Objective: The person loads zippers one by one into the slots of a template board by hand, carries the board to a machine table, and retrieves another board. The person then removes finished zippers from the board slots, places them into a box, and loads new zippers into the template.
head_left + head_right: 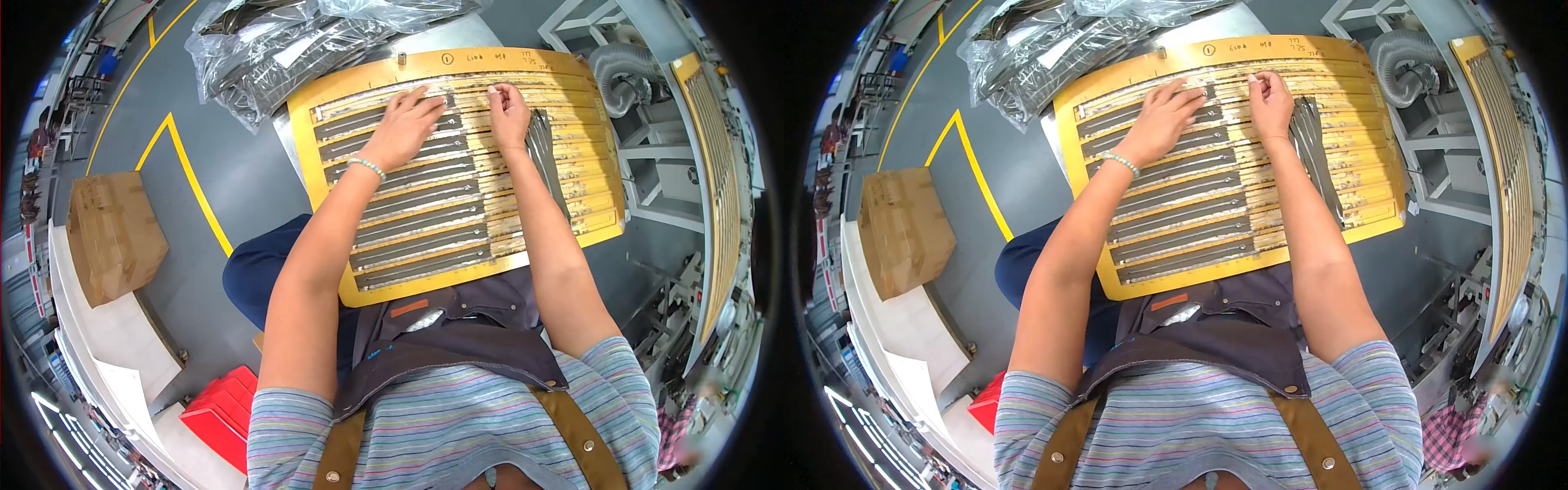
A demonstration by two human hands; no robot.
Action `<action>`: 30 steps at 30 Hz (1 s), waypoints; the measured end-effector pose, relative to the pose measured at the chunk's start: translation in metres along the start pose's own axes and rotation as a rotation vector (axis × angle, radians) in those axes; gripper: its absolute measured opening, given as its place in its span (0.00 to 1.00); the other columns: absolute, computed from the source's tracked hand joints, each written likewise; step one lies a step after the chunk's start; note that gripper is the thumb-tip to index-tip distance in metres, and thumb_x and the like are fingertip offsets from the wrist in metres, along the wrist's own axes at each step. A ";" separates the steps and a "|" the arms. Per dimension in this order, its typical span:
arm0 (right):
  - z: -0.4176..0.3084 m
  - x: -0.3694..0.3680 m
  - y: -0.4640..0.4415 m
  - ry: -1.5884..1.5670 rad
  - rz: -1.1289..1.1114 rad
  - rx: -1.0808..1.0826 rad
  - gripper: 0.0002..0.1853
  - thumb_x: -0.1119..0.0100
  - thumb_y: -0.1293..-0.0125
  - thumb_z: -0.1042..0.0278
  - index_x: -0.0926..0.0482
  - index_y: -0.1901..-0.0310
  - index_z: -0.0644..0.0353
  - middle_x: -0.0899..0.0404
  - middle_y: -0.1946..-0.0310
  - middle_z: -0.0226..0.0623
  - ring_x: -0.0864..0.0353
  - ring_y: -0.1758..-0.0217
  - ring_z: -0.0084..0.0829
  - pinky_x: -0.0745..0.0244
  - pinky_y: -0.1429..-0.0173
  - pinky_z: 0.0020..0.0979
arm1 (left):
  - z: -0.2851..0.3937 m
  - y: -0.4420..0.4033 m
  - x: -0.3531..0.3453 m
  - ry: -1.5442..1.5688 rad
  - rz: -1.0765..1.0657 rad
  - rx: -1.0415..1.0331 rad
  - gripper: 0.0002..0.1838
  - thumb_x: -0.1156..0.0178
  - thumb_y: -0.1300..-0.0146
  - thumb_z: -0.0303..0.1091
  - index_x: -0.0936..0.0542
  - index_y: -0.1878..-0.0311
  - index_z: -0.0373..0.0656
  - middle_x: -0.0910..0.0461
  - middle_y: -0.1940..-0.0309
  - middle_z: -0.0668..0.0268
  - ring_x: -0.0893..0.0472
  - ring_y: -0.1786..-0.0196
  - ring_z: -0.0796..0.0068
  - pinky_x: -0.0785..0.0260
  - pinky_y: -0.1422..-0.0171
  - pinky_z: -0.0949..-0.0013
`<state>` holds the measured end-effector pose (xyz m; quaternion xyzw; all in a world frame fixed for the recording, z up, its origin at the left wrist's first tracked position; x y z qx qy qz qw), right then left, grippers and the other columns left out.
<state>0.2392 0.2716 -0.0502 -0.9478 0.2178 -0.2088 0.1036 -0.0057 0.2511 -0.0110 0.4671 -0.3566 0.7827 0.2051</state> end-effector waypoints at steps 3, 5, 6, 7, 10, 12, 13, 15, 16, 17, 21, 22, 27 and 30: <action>-0.002 0.001 0.001 0.019 -0.001 -0.012 0.09 0.32 0.30 0.64 0.17 0.59 0.62 0.24 0.73 0.27 0.29 0.72 0.21 0.28 0.63 0.26 | -0.022 0.034 0.017 0.039 -0.052 0.128 0.21 0.39 0.29 0.33 0.20 0.34 0.47 0.24 0.30 0.71 0.36 0.21 0.57 0.47 0.19 0.49; -0.006 0.002 0.001 0.059 -0.002 -0.013 0.10 0.32 0.30 0.64 0.17 0.59 0.62 0.24 0.73 0.27 0.29 0.72 0.21 0.28 0.63 0.26 | -0.038 0.059 0.033 0.040 -0.063 0.176 0.21 0.38 0.29 0.33 0.19 0.34 0.48 0.24 0.29 0.73 0.35 0.21 0.57 0.46 0.19 0.50; -0.006 0.002 0.000 0.043 -0.003 -0.009 0.10 0.32 0.30 0.64 0.17 0.59 0.62 0.24 0.73 0.28 0.29 0.72 0.21 0.28 0.63 0.26 | -0.043 0.072 0.043 0.027 -0.065 0.182 0.21 0.37 0.30 0.33 0.18 0.35 0.48 0.24 0.29 0.73 0.35 0.22 0.57 0.46 0.20 0.51; -0.004 0.001 0.000 0.027 -0.002 -0.005 0.10 0.32 0.30 0.64 0.17 0.60 0.62 0.24 0.73 0.28 0.29 0.72 0.21 0.28 0.63 0.26 | -0.049 0.084 0.052 0.014 -0.066 0.186 0.20 0.37 0.31 0.33 0.17 0.35 0.49 0.24 0.29 0.74 0.34 0.22 0.57 0.45 0.21 0.51; -0.003 0.001 0.000 0.038 -0.013 -0.007 0.10 0.32 0.30 0.63 0.17 0.59 0.63 0.22 0.72 0.28 0.28 0.71 0.21 0.27 0.62 0.26 | -0.068 0.118 0.075 -0.041 -0.063 0.193 0.21 0.37 0.30 0.32 0.17 0.35 0.50 0.24 0.28 0.76 0.33 0.23 0.57 0.44 0.21 0.52; -0.004 0.001 0.000 0.051 -0.056 -0.034 0.11 0.32 0.30 0.63 0.16 0.58 0.63 0.21 0.71 0.29 0.26 0.70 0.21 0.26 0.61 0.26 | -0.073 0.135 0.088 -0.104 -0.087 0.231 0.21 0.38 0.30 0.30 0.18 0.35 0.49 0.24 0.28 0.75 0.33 0.23 0.56 0.43 0.21 0.51; -0.004 0.001 -0.002 0.050 -0.091 -0.057 0.11 0.33 0.30 0.63 0.16 0.57 0.63 0.21 0.71 0.29 0.25 0.69 0.21 0.26 0.60 0.26 | -0.073 0.142 0.094 -0.134 -0.099 0.250 0.21 0.39 0.30 0.29 0.18 0.35 0.49 0.24 0.28 0.75 0.33 0.23 0.55 0.43 0.22 0.51; 0.006 0.007 -0.005 -0.199 -0.223 -0.174 0.11 0.33 0.30 0.63 0.15 0.55 0.63 0.18 0.70 0.28 0.22 0.66 0.20 0.25 0.59 0.25 | -0.072 0.150 0.103 -0.193 -0.098 0.264 0.21 0.39 0.30 0.28 0.18 0.35 0.49 0.25 0.27 0.74 0.33 0.23 0.54 0.42 0.22 0.51; -0.004 0.019 -0.004 -0.214 -0.188 -0.157 0.11 0.33 0.29 0.64 0.15 0.55 0.63 0.18 0.69 0.28 0.22 0.66 0.19 0.25 0.59 0.26 | -0.073 0.154 0.101 -0.212 -0.094 0.266 0.21 0.40 0.30 0.27 0.18 0.35 0.49 0.25 0.27 0.73 0.33 0.23 0.53 0.42 0.22 0.51; -0.013 0.032 -0.004 -0.222 -0.152 -0.141 0.11 0.33 0.29 0.64 0.15 0.55 0.63 0.18 0.69 0.28 0.22 0.66 0.19 0.25 0.59 0.26 | -0.077 0.158 0.101 -0.195 -0.051 0.257 0.21 0.40 0.30 0.27 0.18 0.35 0.49 0.25 0.27 0.72 0.33 0.23 0.51 0.42 0.22 0.51; -0.009 0.104 0.005 0.003 0.020 -0.084 0.09 0.34 0.29 0.66 0.14 0.57 0.63 0.16 0.68 0.29 0.21 0.67 0.19 0.24 0.59 0.26 | -0.062 0.159 0.095 -0.216 0.106 0.375 0.19 0.40 0.29 0.28 0.18 0.36 0.47 0.24 0.28 0.70 0.34 0.22 0.50 0.43 0.21 0.50; -0.010 0.117 0.007 0.054 0.036 -0.128 0.09 0.34 0.29 0.66 0.14 0.58 0.63 0.16 0.68 0.29 0.20 0.67 0.19 0.24 0.59 0.25 | -0.057 0.149 0.094 -0.184 0.085 0.340 0.19 0.40 0.29 0.29 0.18 0.36 0.46 0.24 0.28 0.70 0.35 0.22 0.50 0.43 0.21 0.50; 0.001 0.147 0.033 0.170 -0.065 -0.201 0.09 0.34 0.31 0.67 0.13 0.56 0.63 0.13 0.63 0.37 0.15 0.62 0.26 0.21 0.53 0.30 | -0.033 0.096 0.065 -0.087 -0.059 0.219 0.20 0.40 0.27 0.34 0.20 0.33 0.45 0.25 0.27 0.70 0.36 0.22 0.53 0.44 0.20 0.50; -0.007 0.158 0.048 0.277 -0.170 -0.055 0.09 0.35 0.31 0.68 0.13 0.55 0.64 0.13 0.61 0.40 0.14 0.59 0.30 0.21 0.50 0.31 | -0.031 0.073 0.048 -0.059 -0.109 0.187 0.20 0.41 0.26 0.35 0.20 0.33 0.46 0.26 0.27 0.70 0.36 0.22 0.54 0.44 0.20 0.49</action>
Point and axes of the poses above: each hand's wrist, its own y-axis away from the middle knuckle, its own x-axis out of the back of the hand, z = x × y, the point moved 2 cm from there along -y, towards the middle knuckle
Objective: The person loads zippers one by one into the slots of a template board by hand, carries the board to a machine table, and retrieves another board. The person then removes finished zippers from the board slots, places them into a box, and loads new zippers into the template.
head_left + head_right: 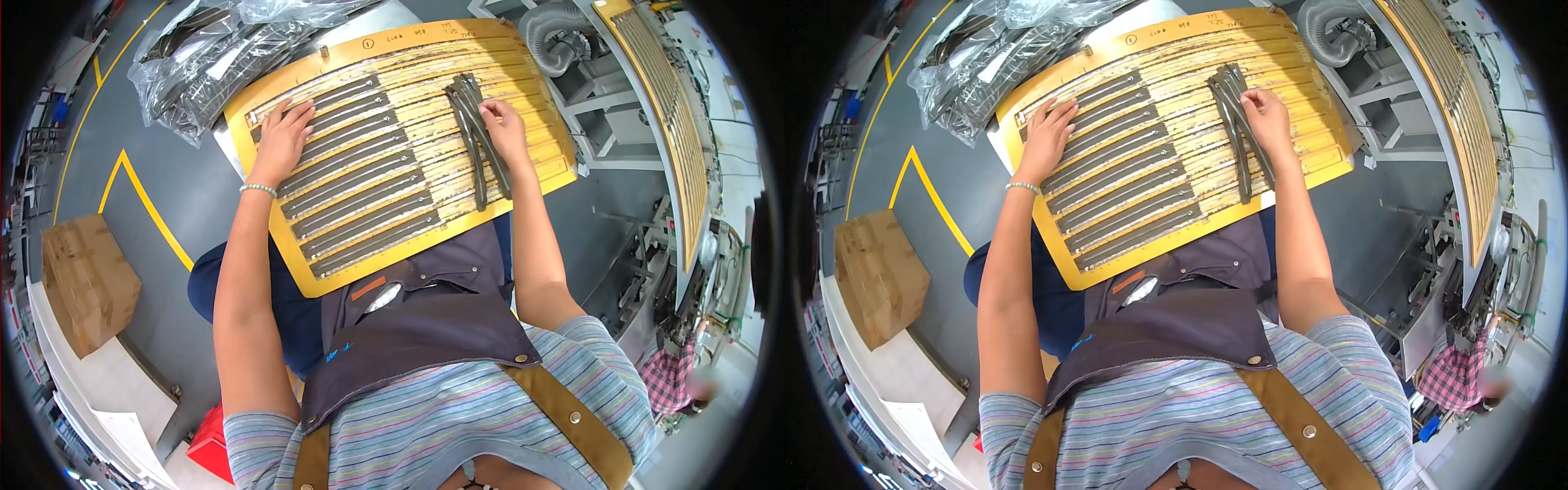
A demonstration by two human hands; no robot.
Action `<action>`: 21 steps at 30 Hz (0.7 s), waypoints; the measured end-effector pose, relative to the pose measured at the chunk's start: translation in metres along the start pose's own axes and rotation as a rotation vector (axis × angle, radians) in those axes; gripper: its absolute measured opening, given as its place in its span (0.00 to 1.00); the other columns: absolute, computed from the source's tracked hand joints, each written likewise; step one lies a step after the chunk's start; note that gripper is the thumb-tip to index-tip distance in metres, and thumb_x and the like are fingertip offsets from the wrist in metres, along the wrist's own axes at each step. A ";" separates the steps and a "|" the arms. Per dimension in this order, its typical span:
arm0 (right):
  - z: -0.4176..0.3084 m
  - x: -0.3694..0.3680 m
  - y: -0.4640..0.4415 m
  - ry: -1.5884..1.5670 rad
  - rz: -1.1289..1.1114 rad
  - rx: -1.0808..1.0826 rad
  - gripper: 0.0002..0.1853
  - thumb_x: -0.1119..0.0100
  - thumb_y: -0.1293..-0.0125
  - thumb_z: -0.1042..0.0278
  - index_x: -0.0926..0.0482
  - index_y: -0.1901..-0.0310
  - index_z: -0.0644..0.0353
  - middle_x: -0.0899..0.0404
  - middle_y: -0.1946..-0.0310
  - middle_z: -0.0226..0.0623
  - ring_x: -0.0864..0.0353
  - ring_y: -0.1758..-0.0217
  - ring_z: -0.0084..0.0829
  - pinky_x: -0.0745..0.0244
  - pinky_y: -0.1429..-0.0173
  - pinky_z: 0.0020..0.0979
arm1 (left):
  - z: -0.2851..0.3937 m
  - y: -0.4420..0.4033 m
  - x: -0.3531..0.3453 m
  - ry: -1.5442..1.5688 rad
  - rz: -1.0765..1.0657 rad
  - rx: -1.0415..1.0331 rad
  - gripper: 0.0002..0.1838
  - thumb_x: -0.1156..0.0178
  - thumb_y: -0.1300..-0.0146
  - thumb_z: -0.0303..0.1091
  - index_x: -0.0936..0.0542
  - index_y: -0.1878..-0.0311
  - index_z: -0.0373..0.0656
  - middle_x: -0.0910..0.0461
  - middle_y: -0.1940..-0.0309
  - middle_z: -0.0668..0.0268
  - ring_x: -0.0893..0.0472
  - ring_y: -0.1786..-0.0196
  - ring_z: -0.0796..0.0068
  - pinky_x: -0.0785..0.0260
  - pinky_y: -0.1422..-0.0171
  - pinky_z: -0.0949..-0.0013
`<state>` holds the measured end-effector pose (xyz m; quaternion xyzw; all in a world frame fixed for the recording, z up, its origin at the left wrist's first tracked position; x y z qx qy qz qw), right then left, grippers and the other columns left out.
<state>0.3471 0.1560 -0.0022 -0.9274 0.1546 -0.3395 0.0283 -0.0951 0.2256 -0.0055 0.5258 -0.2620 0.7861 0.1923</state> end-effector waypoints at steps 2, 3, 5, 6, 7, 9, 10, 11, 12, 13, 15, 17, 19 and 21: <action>-0.004 0.001 0.006 0.074 -0.005 -0.003 0.10 0.34 0.32 0.67 0.13 0.54 0.65 0.14 0.59 0.41 0.13 0.57 0.35 0.20 0.50 0.34 | 0.007 -0.015 -0.009 0.013 -0.018 -0.033 0.21 0.41 0.26 0.36 0.20 0.32 0.46 0.26 0.27 0.70 0.36 0.22 0.54 0.44 0.19 0.49; -0.003 -0.003 0.007 0.078 -0.001 0.003 0.11 0.33 0.32 0.67 0.14 0.54 0.65 0.14 0.58 0.42 0.13 0.57 0.36 0.20 0.49 0.34 | 0.013 -0.023 -0.011 0.018 -0.026 -0.049 0.21 0.41 0.25 0.36 0.20 0.32 0.46 0.26 0.27 0.70 0.36 0.21 0.54 0.44 0.19 0.49; -0.012 -0.010 0.005 0.160 0.024 0.101 0.13 0.31 0.33 0.64 0.14 0.54 0.64 0.14 0.57 0.43 0.14 0.55 0.42 0.20 0.48 0.37 | 0.022 -0.037 -0.018 0.030 -0.040 -0.070 0.21 0.42 0.25 0.36 0.20 0.32 0.46 0.27 0.26 0.71 0.36 0.21 0.55 0.45 0.19 0.49; -0.020 -0.017 0.001 0.205 0.058 0.127 0.14 0.30 0.34 0.63 0.13 0.54 0.64 0.15 0.58 0.43 0.15 0.56 0.42 0.20 0.48 0.37 | 0.025 -0.042 -0.023 0.029 -0.037 -0.067 0.21 0.42 0.25 0.36 0.20 0.32 0.46 0.27 0.26 0.71 0.36 0.21 0.55 0.45 0.19 0.49; -0.026 -0.025 -0.005 0.250 0.092 0.154 0.14 0.29 0.35 0.62 0.13 0.54 0.63 0.15 0.58 0.43 0.15 0.56 0.43 0.20 0.48 0.37 | 0.028 -0.046 -0.026 0.028 -0.033 -0.064 0.21 0.42 0.25 0.36 0.20 0.32 0.46 0.27 0.26 0.71 0.36 0.21 0.55 0.45 0.19 0.49; -0.036 -0.036 -0.013 0.384 0.154 0.224 0.16 0.27 0.38 0.58 0.13 0.56 0.62 0.15 0.59 0.41 0.15 0.57 0.43 0.20 0.51 0.38 | 0.029 -0.043 -0.029 0.034 -0.019 -0.048 0.20 0.42 0.25 0.35 0.20 0.32 0.47 0.27 0.26 0.71 0.36 0.22 0.55 0.46 0.19 0.49; -0.035 -0.042 -0.017 0.353 0.133 0.181 0.16 0.27 0.38 0.59 0.13 0.57 0.62 0.15 0.60 0.40 0.15 0.58 0.43 0.20 0.52 0.38 | 0.024 -0.036 -0.025 0.045 -0.010 -0.033 0.20 0.42 0.25 0.35 0.20 0.32 0.48 0.27 0.26 0.72 0.36 0.22 0.55 0.46 0.19 0.50; -0.032 -0.044 -0.021 0.321 0.112 0.140 0.15 0.26 0.39 0.59 0.13 0.57 0.62 0.15 0.61 0.39 0.15 0.58 0.43 0.20 0.52 0.39 | 0.019 -0.027 -0.021 0.054 0.000 -0.018 0.20 0.41 0.25 0.35 0.20 0.32 0.48 0.27 0.26 0.72 0.36 0.22 0.55 0.45 0.19 0.50; -0.026 -0.045 -0.025 0.291 0.088 0.098 0.15 0.26 0.39 0.60 0.13 0.58 0.62 0.15 0.62 0.39 0.15 0.59 0.43 0.20 0.53 0.39 | 0.014 -0.018 -0.016 0.066 0.011 -0.002 0.20 0.41 0.26 0.34 0.20 0.32 0.49 0.27 0.26 0.72 0.36 0.22 0.55 0.45 0.19 0.50; -0.016 -0.044 -0.029 0.234 0.103 0.097 0.14 0.26 0.39 0.60 0.13 0.59 0.62 0.15 0.64 0.39 0.15 0.62 0.41 0.19 0.56 0.39 | 0.006 -0.005 -0.007 0.045 -0.003 0.022 0.21 0.41 0.26 0.33 0.20 0.32 0.49 0.27 0.25 0.74 0.35 0.22 0.55 0.45 0.20 0.50; 0.000 -0.036 -0.031 0.075 0.155 -0.030 0.14 0.25 0.38 0.60 0.13 0.59 0.62 0.15 0.69 0.37 0.17 0.68 0.32 0.21 0.58 0.33 | -0.013 0.021 0.010 0.007 -0.007 0.051 0.21 0.41 0.27 0.32 0.20 0.31 0.49 0.27 0.25 0.74 0.35 0.22 0.55 0.44 0.20 0.51; 0.014 -0.018 -0.029 -0.022 0.218 -0.132 0.14 0.25 0.36 0.60 0.13 0.59 0.62 0.17 0.72 0.33 0.21 0.69 0.25 0.23 0.60 0.29 | -0.036 0.048 0.020 -0.038 0.005 0.076 0.23 0.41 0.28 0.30 0.21 0.31 0.50 0.27 0.25 0.75 0.36 0.21 0.56 0.44 0.21 0.52; 0.010 0.003 -0.026 -0.116 0.316 -0.071 0.13 0.26 0.34 0.62 0.14 0.58 0.63 0.18 0.72 0.27 0.25 0.69 0.18 0.26 0.63 0.26 | -0.049 0.068 0.032 -0.090 -0.001 0.096 0.22 0.42 0.28 0.29 0.21 0.31 0.49 0.27 0.25 0.75 0.36 0.21 0.55 0.43 0.21 0.51; -0.014 0.017 -0.024 -0.335 0.203 -0.003 0.10 0.31 0.30 0.67 0.15 0.53 0.63 0.17 0.68 0.24 0.25 0.67 0.16 0.28 0.62 0.23 | -0.058 0.075 0.037 -0.153 -0.005 0.100 0.21 0.42 0.28 0.29 0.20 0.33 0.49 0.26 0.26 0.71 0.37 0.21 0.52 0.43 0.21 0.51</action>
Point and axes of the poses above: each hand's wrist, its own y-axis away from the middle knuckle, its own x-axis out of the back of the hand, z = x × y, the point moved 2 cm from there along -y, towards the middle knuckle
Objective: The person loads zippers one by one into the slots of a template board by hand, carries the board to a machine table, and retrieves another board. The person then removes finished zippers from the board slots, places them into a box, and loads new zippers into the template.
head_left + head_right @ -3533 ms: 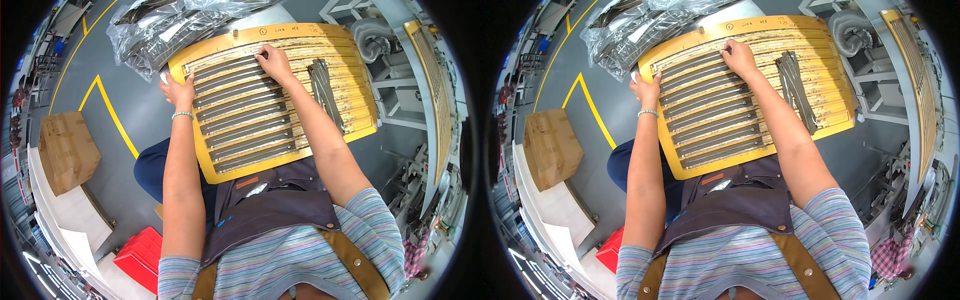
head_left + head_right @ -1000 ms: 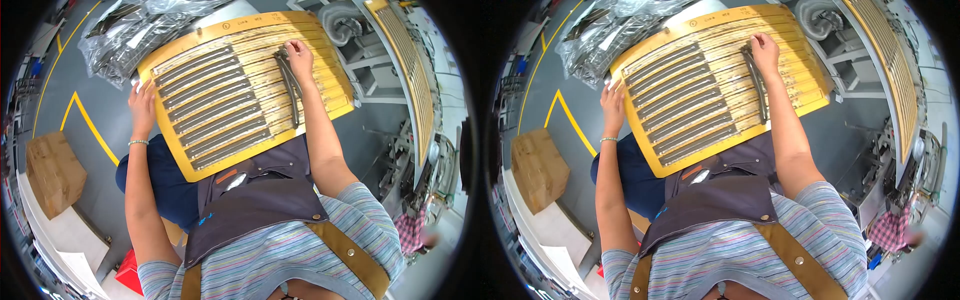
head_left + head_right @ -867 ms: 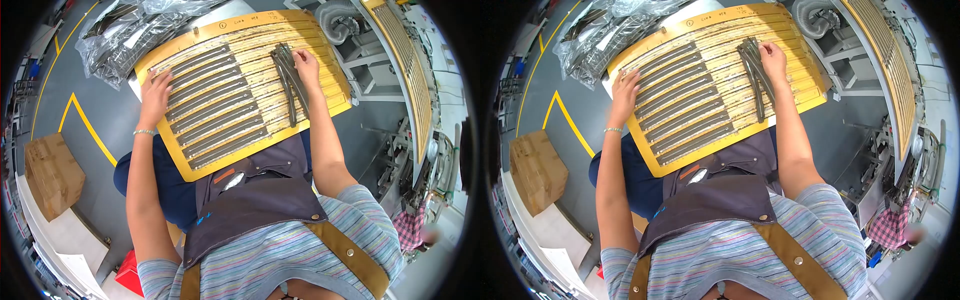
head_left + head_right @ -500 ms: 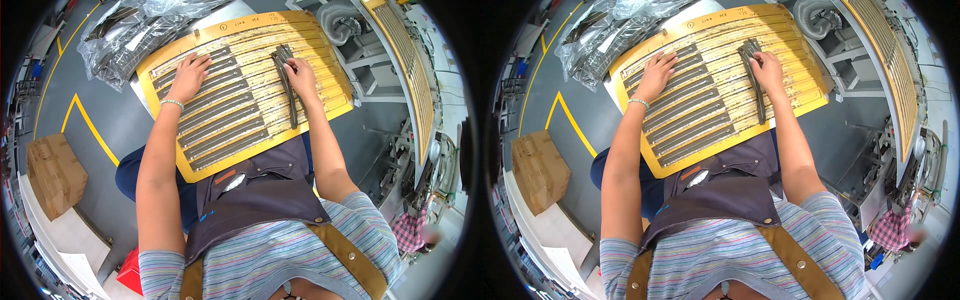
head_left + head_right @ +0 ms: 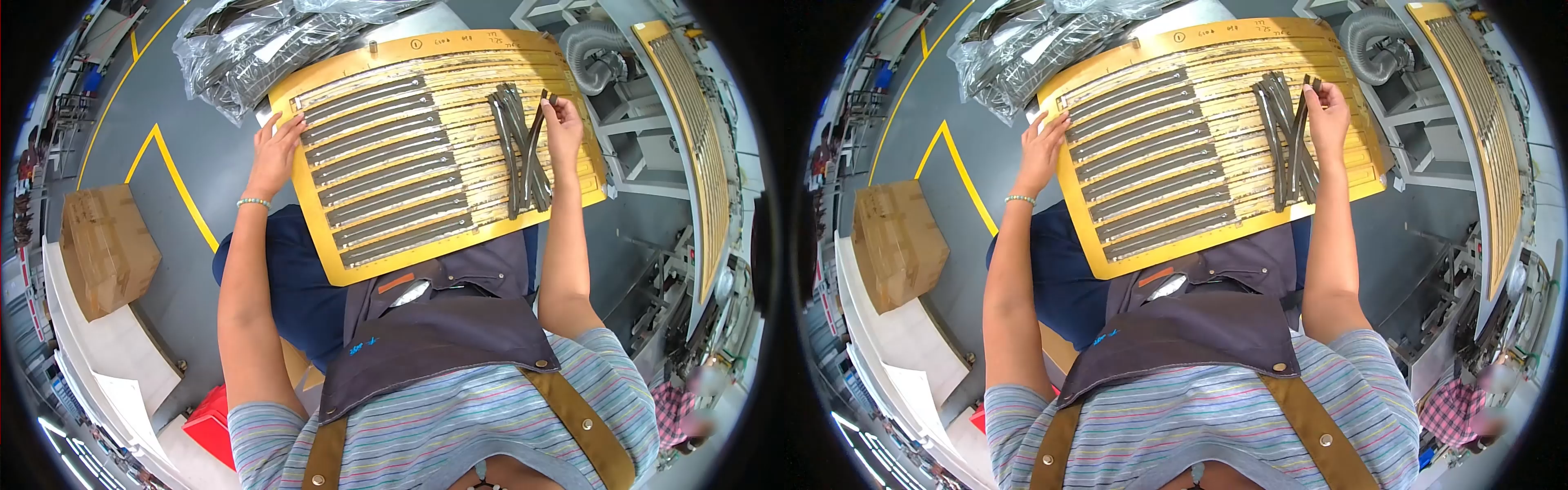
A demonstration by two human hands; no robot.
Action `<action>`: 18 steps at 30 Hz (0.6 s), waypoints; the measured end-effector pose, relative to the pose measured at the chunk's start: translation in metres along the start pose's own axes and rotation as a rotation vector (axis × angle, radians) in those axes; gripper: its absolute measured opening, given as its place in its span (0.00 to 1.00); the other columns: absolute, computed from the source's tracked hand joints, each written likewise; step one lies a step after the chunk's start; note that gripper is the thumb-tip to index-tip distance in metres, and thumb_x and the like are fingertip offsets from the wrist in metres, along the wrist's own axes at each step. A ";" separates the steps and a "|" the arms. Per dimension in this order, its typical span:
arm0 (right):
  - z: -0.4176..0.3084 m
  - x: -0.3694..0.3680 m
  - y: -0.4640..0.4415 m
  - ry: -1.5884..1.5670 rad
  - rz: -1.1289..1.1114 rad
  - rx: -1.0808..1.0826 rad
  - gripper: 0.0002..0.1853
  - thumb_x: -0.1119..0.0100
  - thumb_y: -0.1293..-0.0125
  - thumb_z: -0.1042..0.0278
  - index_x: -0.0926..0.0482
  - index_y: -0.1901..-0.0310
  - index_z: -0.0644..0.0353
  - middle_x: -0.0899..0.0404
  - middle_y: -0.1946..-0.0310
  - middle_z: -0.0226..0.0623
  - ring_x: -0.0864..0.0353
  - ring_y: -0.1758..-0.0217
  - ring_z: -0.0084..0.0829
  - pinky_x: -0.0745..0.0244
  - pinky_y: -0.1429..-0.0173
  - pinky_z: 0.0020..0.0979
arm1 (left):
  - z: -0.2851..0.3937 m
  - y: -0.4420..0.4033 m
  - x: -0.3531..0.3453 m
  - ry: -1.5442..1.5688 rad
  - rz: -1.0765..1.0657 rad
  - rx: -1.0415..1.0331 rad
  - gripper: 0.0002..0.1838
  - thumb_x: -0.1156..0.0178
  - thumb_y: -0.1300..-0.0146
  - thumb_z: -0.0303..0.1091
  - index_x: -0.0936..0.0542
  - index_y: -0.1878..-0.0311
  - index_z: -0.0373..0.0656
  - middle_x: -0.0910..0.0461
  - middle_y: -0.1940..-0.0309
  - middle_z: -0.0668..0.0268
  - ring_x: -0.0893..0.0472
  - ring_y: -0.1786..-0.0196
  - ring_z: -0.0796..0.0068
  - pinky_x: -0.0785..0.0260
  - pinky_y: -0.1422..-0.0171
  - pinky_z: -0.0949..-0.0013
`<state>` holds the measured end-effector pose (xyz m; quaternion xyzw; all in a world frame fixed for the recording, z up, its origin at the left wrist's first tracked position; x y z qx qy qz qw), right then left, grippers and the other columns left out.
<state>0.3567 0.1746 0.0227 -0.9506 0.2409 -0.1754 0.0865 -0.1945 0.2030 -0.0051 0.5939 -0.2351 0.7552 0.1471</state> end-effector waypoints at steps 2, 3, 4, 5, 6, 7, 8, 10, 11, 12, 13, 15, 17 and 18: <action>-0.052 -0.005 0.009 -0.017 -0.232 -0.042 0.10 0.35 0.27 0.70 0.16 0.48 0.64 0.16 0.63 0.24 0.23 0.62 0.15 0.26 0.56 0.22 | 0.024 -0.010 0.005 0.120 0.126 0.007 0.21 0.40 0.28 0.30 0.19 0.34 0.48 0.25 0.27 0.68 0.37 0.21 0.51 0.43 0.21 0.50; -0.083 -0.018 0.021 0.007 -0.369 -0.091 0.11 0.36 0.26 0.71 0.17 0.45 0.64 0.16 0.59 0.25 0.20 0.58 0.15 0.25 0.50 0.21 | 0.045 -0.020 0.008 0.179 0.189 0.009 0.20 0.39 0.29 0.31 0.19 0.34 0.48 0.25 0.28 0.66 0.37 0.21 0.50 0.43 0.21 0.49; -0.101 -0.031 0.029 0.091 -0.534 -0.126 0.12 0.37 0.26 0.73 0.17 0.44 0.64 0.16 0.58 0.26 0.21 0.58 0.15 0.24 0.50 0.21 | 0.073 -0.030 0.009 0.306 0.250 -0.042 0.24 0.36 0.29 0.35 0.22 0.31 0.48 0.26 0.27 0.61 0.37 0.22 0.49 0.44 0.19 0.48; -0.129 -0.047 0.041 0.109 -0.694 -0.081 0.14 0.37 0.27 0.73 0.18 0.42 0.62 0.16 0.58 0.27 0.21 0.59 0.15 0.23 0.52 0.21 | 0.108 -0.038 0.014 0.483 0.231 -0.043 0.27 0.34 0.30 0.38 0.24 0.28 0.48 0.27 0.28 0.58 0.36 0.22 0.49 0.45 0.18 0.48; -0.138 -0.066 0.053 0.040 -0.761 -0.001 0.13 0.37 0.28 0.74 0.16 0.44 0.62 0.16 0.58 0.28 0.21 0.61 0.16 0.23 0.54 0.22 | 0.144 -0.045 0.022 0.660 0.212 -0.046 0.31 0.32 0.31 0.41 0.26 0.26 0.48 0.28 0.28 0.55 0.35 0.23 0.50 0.46 0.17 0.48; -0.160 -0.081 0.063 0.099 -0.829 0.140 0.13 0.37 0.30 0.75 0.16 0.46 0.64 0.17 0.60 0.29 0.21 0.62 0.17 0.23 0.56 0.23 | 0.171 -0.053 0.028 0.855 0.090 -0.066 0.38 0.29 0.33 0.46 0.31 0.23 0.45 0.30 0.29 0.49 0.35 0.23 0.51 0.46 0.17 0.50; -0.170 -0.092 0.070 0.062 -0.886 0.173 0.13 0.34 0.33 0.73 0.15 0.47 0.64 0.15 0.59 0.39 0.15 0.62 0.26 0.19 0.55 0.29 | 0.197 -0.053 0.030 1.087 0.061 -0.010 0.37 0.29 0.33 0.44 0.30 0.25 0.42 0.28 0.32 0.49 0.32 0.25 0.54 0.41 0.19 0.52; -0.174 -0.109 0.079 -0.042 -0.889 0.069 0.10 0.35 0.33 0.76 0.15 0.51 0.65 0.16 0.62 0.29 0.21 0.64 0.16 0.24 0.58 0.23 | 0.217 -0.052 0.020 1.267 0.006 0.071 0.27 0.33 0.29 0.38 0.27 0.31 0.38 0.19 0.44 0.55 0.19 0.42 0.64 0.27 0.36 0.61; -0.175 -0.112 0.079 -0.043 -0.869 0.027 0.08 0.35 0.33 0.76 0.16 0.53 0.65 0.16 0.63 0.28 0.22 0.64 0.15 0.25 0.59 0.23 | 0.220 -0.049 0.014 1.378 0.028 0.144 0.23 0.36 0.27 0.36 0.26 0.34 0.38 0.15 0.51 0.59 0.16 0.49 0.70 0.23 0.45 0.66; -0.174 -0.112 0.078 -0.025 -0.880 0.035 0.08 0.34 0.33 0.77 0.16 0.54 0.65 0.17 0.64 0.28 0.22 0.65 0.15 0.25 0.59 0.23 | 0.217 -0.045 0.016 1.457 -0.045 0.217 0.20 0.37 0.25 0.35 0.25 0.36 0.37 0.14 0.54 0.61 0.16 0.54 0.73 0.24 0.51 0.69; -0.171 -0.110 0.076 -0.009 -0.890 0.043 0.07 0.34 0.34 0.77 0.16 0.55 0.65 0.17 0.65 0.28 0.22 0.65 0.15 0.25 0.59 0.23 | 0.211 -0.039 0.018 1.534 -0.120 0.291 0.18 0.39 0.24 0.35 0.24 0.37 0.37 0.14 0.58 0.63 0.16 0.59 0.77 0.25 0.56 0.73; -0.163 -0.108 0.077 0.022 -0.957 0.019 0.06 0.34 0.34 0.78 0.16 0.56 0.65 0.18 0.66 0.27 0.23 0.66 0.15 0.26 0.60 0.23 | 0.199 -0.028 0.029 1.532 -0.294 0.364 0.15 0.41 0.22 0.34 0.23 0.39 0.37 0.13 0.63 0.66 0.18 0.67 0.83 0.28 0.65 0.78; -0.144 -0.110 0.086 0.049 -1.073 -0.039 0.06 0.33 0.34 0.78 0.16 0.57 0.65 0.18 0.67 0.27 0.23 0.66 0.15 0.26 0.61 0.23 | 0.186 -0.016 0.041 1.372 -0.479 0.358 0.14 0.43 0.21 0.34 0.22 0.40 0.38 0.12 0.67 0.69 0.20 0.72 0.87 0.32 0.70 0.81; -0.137 -0.111 0.088 0.120 -1.121 -0.043 0.06 0.35 0.33 0.78 0.16 0.56 0.66 0.18 0.65 0.29 0.21 0.63 0.19 0.24 0.57 0.26 | 0.178 -0.009 0.043 1.376 -0.525 0.374 0.12 0.42 0.21 0.34 0.20 0.44 0.38 0.13 0.68 0.70 0.21 0.75 0.87 0.31 0.71 0.80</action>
Point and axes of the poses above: each hand's wrist, its own y-axis away from the middle knuckle, its own x-axis out of the back of the hand, z = x × y, the point moved 2 cm from there along -y, towards the middle knuckle
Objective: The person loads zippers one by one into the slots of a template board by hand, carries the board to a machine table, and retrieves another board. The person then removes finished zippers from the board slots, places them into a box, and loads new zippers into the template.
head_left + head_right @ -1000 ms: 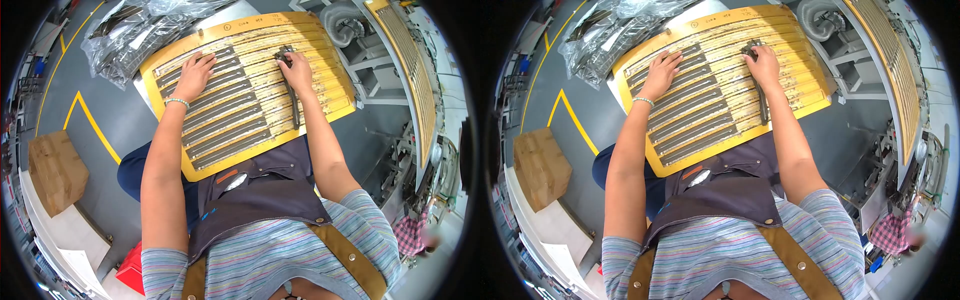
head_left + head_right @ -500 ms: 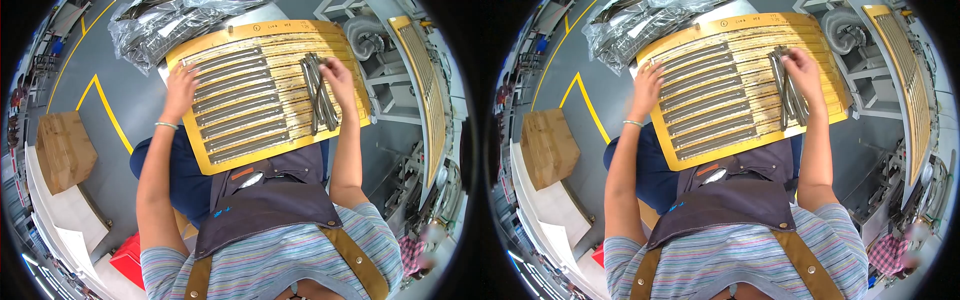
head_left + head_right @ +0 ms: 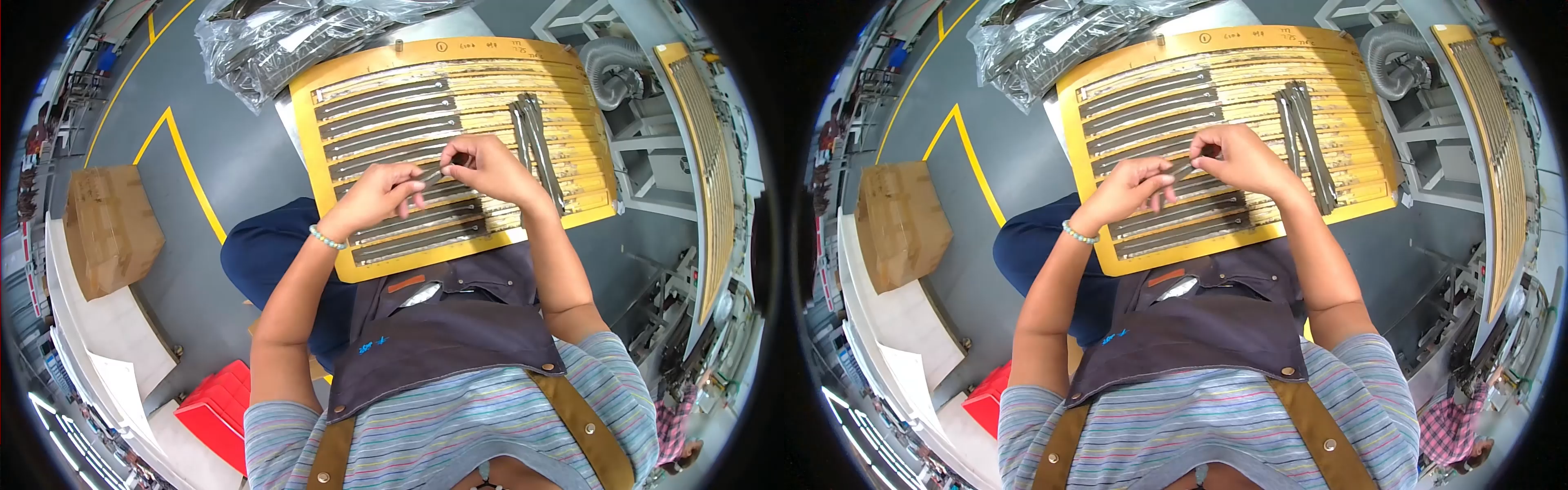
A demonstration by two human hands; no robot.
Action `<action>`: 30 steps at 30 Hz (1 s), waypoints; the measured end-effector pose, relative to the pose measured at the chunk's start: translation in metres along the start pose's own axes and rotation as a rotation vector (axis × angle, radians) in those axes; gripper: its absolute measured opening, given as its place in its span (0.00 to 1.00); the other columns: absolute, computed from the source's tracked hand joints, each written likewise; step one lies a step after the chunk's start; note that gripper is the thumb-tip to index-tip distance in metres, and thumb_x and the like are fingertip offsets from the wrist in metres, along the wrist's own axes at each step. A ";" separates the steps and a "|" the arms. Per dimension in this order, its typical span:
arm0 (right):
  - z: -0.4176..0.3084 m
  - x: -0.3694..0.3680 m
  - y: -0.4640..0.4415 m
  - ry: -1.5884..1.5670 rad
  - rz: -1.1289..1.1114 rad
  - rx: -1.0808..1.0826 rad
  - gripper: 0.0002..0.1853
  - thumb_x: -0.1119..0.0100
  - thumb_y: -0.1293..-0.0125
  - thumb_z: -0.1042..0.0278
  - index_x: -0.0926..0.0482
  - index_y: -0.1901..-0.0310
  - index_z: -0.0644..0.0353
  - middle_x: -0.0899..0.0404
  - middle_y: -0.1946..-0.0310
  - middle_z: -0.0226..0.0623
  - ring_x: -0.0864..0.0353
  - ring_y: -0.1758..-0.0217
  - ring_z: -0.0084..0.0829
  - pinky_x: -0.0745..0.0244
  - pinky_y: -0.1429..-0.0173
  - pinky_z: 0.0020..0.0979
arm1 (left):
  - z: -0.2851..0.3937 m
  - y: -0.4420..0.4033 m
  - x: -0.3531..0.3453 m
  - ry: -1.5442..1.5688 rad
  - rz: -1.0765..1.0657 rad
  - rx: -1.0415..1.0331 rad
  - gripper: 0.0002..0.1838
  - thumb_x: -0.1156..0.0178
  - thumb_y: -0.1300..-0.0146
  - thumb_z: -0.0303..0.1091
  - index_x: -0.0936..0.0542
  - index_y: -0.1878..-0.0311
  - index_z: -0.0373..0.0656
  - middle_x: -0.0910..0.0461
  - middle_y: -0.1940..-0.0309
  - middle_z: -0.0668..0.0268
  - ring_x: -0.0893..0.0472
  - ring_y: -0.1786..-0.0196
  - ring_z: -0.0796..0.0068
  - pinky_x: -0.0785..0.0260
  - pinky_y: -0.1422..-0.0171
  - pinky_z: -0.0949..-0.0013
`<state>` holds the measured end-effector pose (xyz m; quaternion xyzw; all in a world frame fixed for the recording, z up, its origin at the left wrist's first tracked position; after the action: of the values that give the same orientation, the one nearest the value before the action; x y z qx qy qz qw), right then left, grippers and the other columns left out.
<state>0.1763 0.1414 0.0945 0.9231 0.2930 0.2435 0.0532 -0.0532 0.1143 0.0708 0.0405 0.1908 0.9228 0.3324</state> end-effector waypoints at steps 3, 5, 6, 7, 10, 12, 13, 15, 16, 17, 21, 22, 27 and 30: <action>0.037 0.004 -0.003 0.082 0.078 0.060 0.07 0.34 0.34 0.73 0.16 0.56 0.65 0.17 0.62 0.39 0.16 0.58 0.31 0.22 0.52 0.33 | -0.017 0.014 0.038 -0.099 -0.031 0.055 0.11 0.42 0.22 0.32 0.20 0.47 0.34 0.13 0.68 0.68 0.20 0.74 0.85 0.29 0.71 0.78; 0.060 0.014 -0.005 0.019 0.085 -0.054 0.08 0.35 0.32 0.71 0.16 0.54 0.63 0.17 0.60 0.37 0.18 0.54 0.31 0.23 0.47 0.34 | -0.031 0.021 0.068 -0.112 0.019 0.122 0.07 0.40 0.23 0.33 0.19 0.53 0.38 0.13 0.69 0.71 0.22 0.73 0.87 0.32 0.68 0.80; 0.068 0.019 -0.007 -0.027 0.067 -0.103 0.07 0.35 0.31 0.71 0.16 0.55 0.63 0.17 0.61 0.34 0.19 0.54 0.29 0.23 0.47 0.34 | -0.035 0.023 0.082 -0.104 0.063 0.087 0.06 0.39 0.24 0.32 0.19 0.54 0.39 0.13 0.68 0.71 0.22 0.71 0.87 0.31 0.66 0.80; 0.076 0.024 -0.012 -0.071 0.050 -0.152 0.07 0.34 0.31 0.70 0.15 0.55 0.62 0.17 0.62 0.32 0.19 0.55 0.27 0.24 0.47 0.33 | -0.041 0.022 0.097 -0.096 0.106 0.049 0.06 0.39 0.24 0.32 0.19 0.55 0.40 0.13 0.68 0.72 0.21 0.69 0.87 0.30 0.64 0.79; 0.091 0.035 -0.043 -0.285 0.024 -0.227 0.08 0.37 0.26 0.67 0.18 0.52 0.61 0.18 0.66 0.23 0.22 0.62 0.17 0.26 0.55 0.23 | -0.054 0.000 0.136 -0.082 0.361 -0.028 0.06 0.35 0.26 0.32 0.18 0.57 0.40 0.13 0.65 0.71 0.19 0.66 0.84 0.29 0.60 0.78; 0.090 0.043 -0.076 -0.304 0.082 -0.249 0.08 0.40 0.24 0.66 0.19 0.49 0.58 0.20 0.67 0.21 0.24 0.64 0.13 0.27 0.63 0.21 | -0.063 -0.026 0.159 -0.092 0.587 -0.086 0.07 0.34 0.28 0.32 0.16 0.58 0.38 0.12 0.65 0.70 0.18 0.65 0.82 0.27 0.59 0.76; 0.088 0.049 -0.093 -0.322 0.085 -0.203 0.07 0.40 0.24 0.65 0.18 0.51 0.58 0.20 0.68 0.21 0.24 0.66 0.13 0.27 0.66 0.22 | -0.077 -0.046 0.171 -0.083 0.722 -0.132 0.07 0.33 0.29 0.32 0.15 0.59 0.38 0.12 0.66 0.69 0.17 0.65 0.81 0.26 0.58 0.74; 0.091 0.060 -0.132 -0.194 0.148 -0.220 0.09 0.39 0.25 0.64 0.18 0.52 0.59 0.21 0.69 0.23 0.24 0.68 0.15 0.27 0.67 0.23 | -0.077 -0.065 0.183 -0.189 0.931 -0.121 0.08 0.31 0.32 0.33 0.13 0.59 0.38 0.11 0.66 0.67 0.15 0.65 0.78 0.24 0.57 0.70; 0.094 0.064 -0.150 -0.186 0.164 -0.209 0.09 0.38 0.25 0.64 0.17 0.53 0.60 0.20 0.70 0.23 0.24 0.68 0.15 0.26 0.67 0.23 | -0.069 -0.071 0.184 -0.302 1.003 -0.062 0.08 0.30 0.33 0.34 0.12 0.59 0.39 0.10 0.66 0.65 0.14 0.64 0.76 0.24 0.56 0.69; 0.098 0.068 -0.165 -0.177 0.180 -0.199 0.09 0.37 0.26 0.64 0.17 0.55 0.61 0.20 0.70 0.24 0.23 0.68 0.16 0.26 0.67 0.23 | -0.062 -0.075 0.183 -0.416 1.072 -0.001 0.08 0.29 0.35 0.35 0.12 0.58 0.40 0.10 0.65 0.64 0.13 0.64 0.74 0.23 0.55 0.68; 0.107 0.071 -0.190 -0.216 0.195 -0.282 0.08 0.34 0.29 0.64 0.15 0.58 0.60 0.16 0.69 0.26 0.19 0.68 0.17 0.26 0.68 0.23 | -0.054 -0.083 0.178 -0.649 1.217 0.079 0.11 0.28 0.38 0.38 0.14 0.57 0.43 0.13 0.73 0.66 0.14 0.67 0.66 0.23 0.57 0.62; 0.110 0.072 -0.191 -0.244 0.217 -0.295 0.08 0.33 0.30 0.64 0.14 0.59 0.59 0.14 0.69 0.27 0.18 0.69 0.17 0.26 0.69 0.23 | -0.053 -0.084 0.177 -0.658 1.219 0.085 0.10 0.28 0.38 0.38 0.14 0.58 0.44 0.13 0.72 0.66 0.14 0.67 0.66 0.23 0.57 0.61; 0.111 0.069 -0.186 -0.268 0.269 -0.295 0.06 0.31 0.31 0.65 0.15 0.60 0.57 0.15 0.70 0.26 0.21 0.72 0.14 0.29 0.72 0.19 | -0.057 -0.087 0.175 -0.741 1.256 0.068 0.09 0.28 0.36 0.39 0.16 0.60 0.46 0.14 0.71 0.66 0.14 0.64 0.63 0.24 0.58 0.58; 0.110 0.065 -0.186 -0.279 0.288 -0.283 0.06 0.31 0.30 0.65 0.16 0.60 0.56 0.15 0.71 0.25 0.22 0.74 0.13 0.31 0.74 0.18 | -0.060 -0.090 0.174 -0.793 1.292 0.059 0.09 0.30 0.35 0.39 0.18 0.61 0.46 0.14 0.70 0.65 0.14 0.63 0.61 0.25 0.57 0.56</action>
<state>0.1800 0.3361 -0.0191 0.9633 0.1113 0.1576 0.1868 -0.1467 0.2678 -0.0277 0.4818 0.0201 0.8448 -0.2319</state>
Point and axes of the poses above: each hand's wrist, its own y-axis away from the middle knuckle, its own x-axis out of the back of the hand, z = x × y, the point moved 2 cm from there along -y, towards the middle knuckle
